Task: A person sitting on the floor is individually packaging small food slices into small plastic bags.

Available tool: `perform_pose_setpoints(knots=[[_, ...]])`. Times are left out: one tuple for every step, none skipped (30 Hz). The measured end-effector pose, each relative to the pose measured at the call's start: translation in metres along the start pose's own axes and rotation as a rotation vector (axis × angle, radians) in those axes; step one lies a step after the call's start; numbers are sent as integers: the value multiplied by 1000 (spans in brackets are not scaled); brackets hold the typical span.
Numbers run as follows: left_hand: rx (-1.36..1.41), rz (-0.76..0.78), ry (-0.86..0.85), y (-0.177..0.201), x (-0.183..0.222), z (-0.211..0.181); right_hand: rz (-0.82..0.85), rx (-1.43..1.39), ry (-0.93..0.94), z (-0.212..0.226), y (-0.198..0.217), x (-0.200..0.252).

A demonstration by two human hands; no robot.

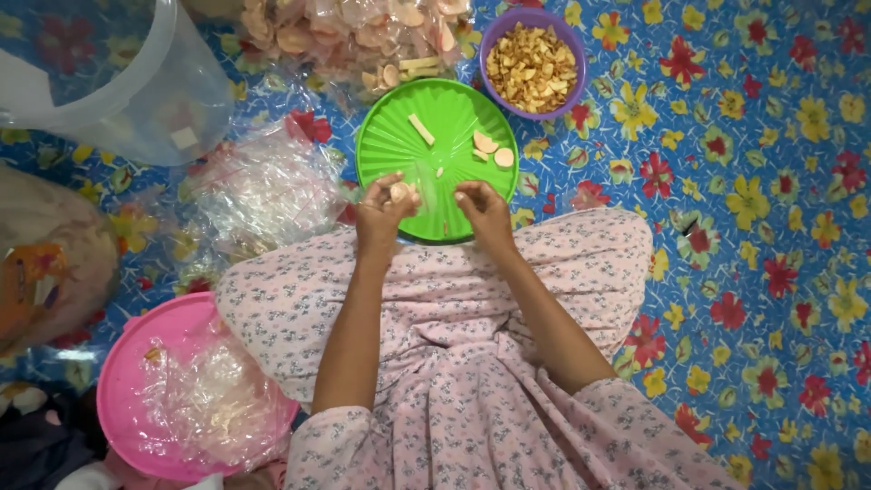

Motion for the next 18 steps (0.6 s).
perform_pose_setpoints(knots=[[1,-1,0,2,0,-1,2,1,0,2,4,2],[17,-24,-13,5,-1,-3,-22,15,-14,4,8,3],[32,-45,-25,8,-1,-4,-46,29,-29,6,13,5],[33,-45,-24,8,-3,-3,-46,30,-29,1,18,2],[40,-50,-33,8,-4,-3,-61,57,-30,-4,23,0],[46,-54,-41,9,-5,-2,-76,85,-30,-9,28,-2],[45,-53,-39,9,-6,-1,-77,84,-32,-8,31,-2],[40,-45,-41,8,-7,-1,-102,121,-23,-6,34,-3],[35,-37,-42,8,-7,0,-126,158,-16,-4,37,-4],[32,-37,-40,8,-7,1,-127,156,-18,-9,41,-8],[29,-41,-27,8,-7,2,-135,191,-18,-14,45,-12],[27,-45,-15,8,-8,3,-142,226,-18,-19,50,-16],[23,-46,-14,8,-8,4,-142,223,-20,-20,53,-19],[18,-47,-12,9,-9,6,-148,273,-17,-20,56,-22],[13,-49,-9,9,-10,7,-155,323,-15,-20,60,-25],[9,-50,-7,9,-10,7,-155,320,-19,-21,62,-30],[3,-55,-3,8,-10,8,-166,375,-19,-21,65,-35],[-3,-61,1,8,-10,8,-177,430,-19,-21,68,-40]])
Point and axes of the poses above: each hand's wrist, its own x-axis away from the middle knuckle, its own y-axis out of the back of the hand, z = x × y, the point moved 3 cm from there along -x, towards the middle knuckle, and after that the axes turned 2 degrees about -x, right-handed, at the moved point
